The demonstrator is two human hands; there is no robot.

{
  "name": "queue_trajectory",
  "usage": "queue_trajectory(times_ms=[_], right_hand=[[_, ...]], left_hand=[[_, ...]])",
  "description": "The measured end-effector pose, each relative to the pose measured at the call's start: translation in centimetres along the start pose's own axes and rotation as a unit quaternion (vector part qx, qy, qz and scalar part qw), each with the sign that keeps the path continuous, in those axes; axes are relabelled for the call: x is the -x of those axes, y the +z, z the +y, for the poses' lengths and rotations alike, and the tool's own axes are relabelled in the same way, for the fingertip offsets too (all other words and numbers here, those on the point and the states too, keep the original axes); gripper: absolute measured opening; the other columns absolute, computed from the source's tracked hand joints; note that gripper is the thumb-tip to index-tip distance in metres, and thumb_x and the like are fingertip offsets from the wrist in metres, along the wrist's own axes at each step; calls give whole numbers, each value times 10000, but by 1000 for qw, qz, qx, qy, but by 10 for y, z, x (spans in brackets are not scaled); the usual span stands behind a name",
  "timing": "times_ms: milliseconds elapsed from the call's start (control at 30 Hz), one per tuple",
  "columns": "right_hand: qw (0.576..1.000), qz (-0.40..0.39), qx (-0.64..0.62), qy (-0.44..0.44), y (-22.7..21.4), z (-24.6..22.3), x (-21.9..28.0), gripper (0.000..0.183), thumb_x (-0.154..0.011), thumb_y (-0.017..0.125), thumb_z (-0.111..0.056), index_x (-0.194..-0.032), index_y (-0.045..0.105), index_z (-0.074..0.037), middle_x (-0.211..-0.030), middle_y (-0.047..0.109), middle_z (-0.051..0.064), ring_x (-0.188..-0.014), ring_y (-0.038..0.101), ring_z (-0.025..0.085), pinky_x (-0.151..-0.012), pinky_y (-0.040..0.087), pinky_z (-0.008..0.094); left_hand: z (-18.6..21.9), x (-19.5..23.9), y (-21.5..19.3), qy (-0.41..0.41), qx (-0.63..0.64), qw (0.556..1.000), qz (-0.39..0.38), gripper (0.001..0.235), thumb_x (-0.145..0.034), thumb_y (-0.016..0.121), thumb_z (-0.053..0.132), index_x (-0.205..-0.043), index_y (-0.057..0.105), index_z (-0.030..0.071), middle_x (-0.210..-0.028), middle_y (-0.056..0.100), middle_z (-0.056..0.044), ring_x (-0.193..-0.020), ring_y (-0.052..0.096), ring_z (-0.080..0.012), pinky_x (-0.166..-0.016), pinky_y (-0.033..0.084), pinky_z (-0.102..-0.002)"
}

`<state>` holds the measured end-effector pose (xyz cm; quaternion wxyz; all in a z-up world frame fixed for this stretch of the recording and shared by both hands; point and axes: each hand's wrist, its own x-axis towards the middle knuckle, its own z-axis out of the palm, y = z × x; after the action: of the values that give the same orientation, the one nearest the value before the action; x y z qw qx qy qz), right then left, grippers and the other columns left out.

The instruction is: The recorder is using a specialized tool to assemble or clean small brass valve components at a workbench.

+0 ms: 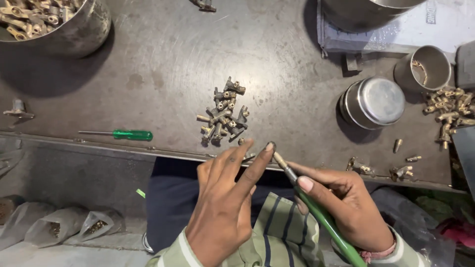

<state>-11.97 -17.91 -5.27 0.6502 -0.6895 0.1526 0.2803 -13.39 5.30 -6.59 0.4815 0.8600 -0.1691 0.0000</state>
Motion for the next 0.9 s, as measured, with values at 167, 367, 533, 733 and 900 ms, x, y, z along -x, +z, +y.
queue_trajectory(times_ms=[167,367,533,733,900], right_hand=[[1000,-26,-16,-3,-1,1,1,429,-941,628,-170,-1320,739,-4,-685,703,40,-611,591,77,-535,441,237],[998,-35,-42,-15,-9,3,0,437,-978,597,-185,-1345,731,10,-678,681,37,-616,578,78,-541,432,238],[998,-35,-42,-12,-2,-3,0,439,-971,603,-184,-1349,729,0,-675,678,34,-612,571,78,-543,432,237],[999,-18,-12,-35,1,-1,-3,432,-963,620,-162,-1350,725,-2,-716,704,34,-646,599,83,-575,463,241],[998,7,4,-67,11,2,-13,395,-957,637,-167,-1300,728,7,-741,729,45,-668,625,73,-606,495,231]], left_hand=[[1,-7,4,23,-127,991,30,918,-734,567,-78,-1577,417,254,-1571,398,-243,-1425,427,-404,-1119,267,-557],[-5,-3,1,31,-234,971,28,945,-683,572,-70,-1538,442,311,-1565,386,-241,-1413,394,-413,-1069,242,-584],[-1,-4,-5,23,-189,981,23,922,-728,570,-75,-1545,436,331,-1571,392,-230,-1433,397,-400,-1088,235,-583],[-7,-6,-12,49,-334,940,43,829,-847,565,-77,-1516,485,405,-1590,409,-202,-1412,422,-373,-1075,239,-569],[1,2,-1,50,-359,920,146,638,-967,635,40,-1518,475,319,-1581,413,-203,-1406,455,-392,-1114,273,-565]])
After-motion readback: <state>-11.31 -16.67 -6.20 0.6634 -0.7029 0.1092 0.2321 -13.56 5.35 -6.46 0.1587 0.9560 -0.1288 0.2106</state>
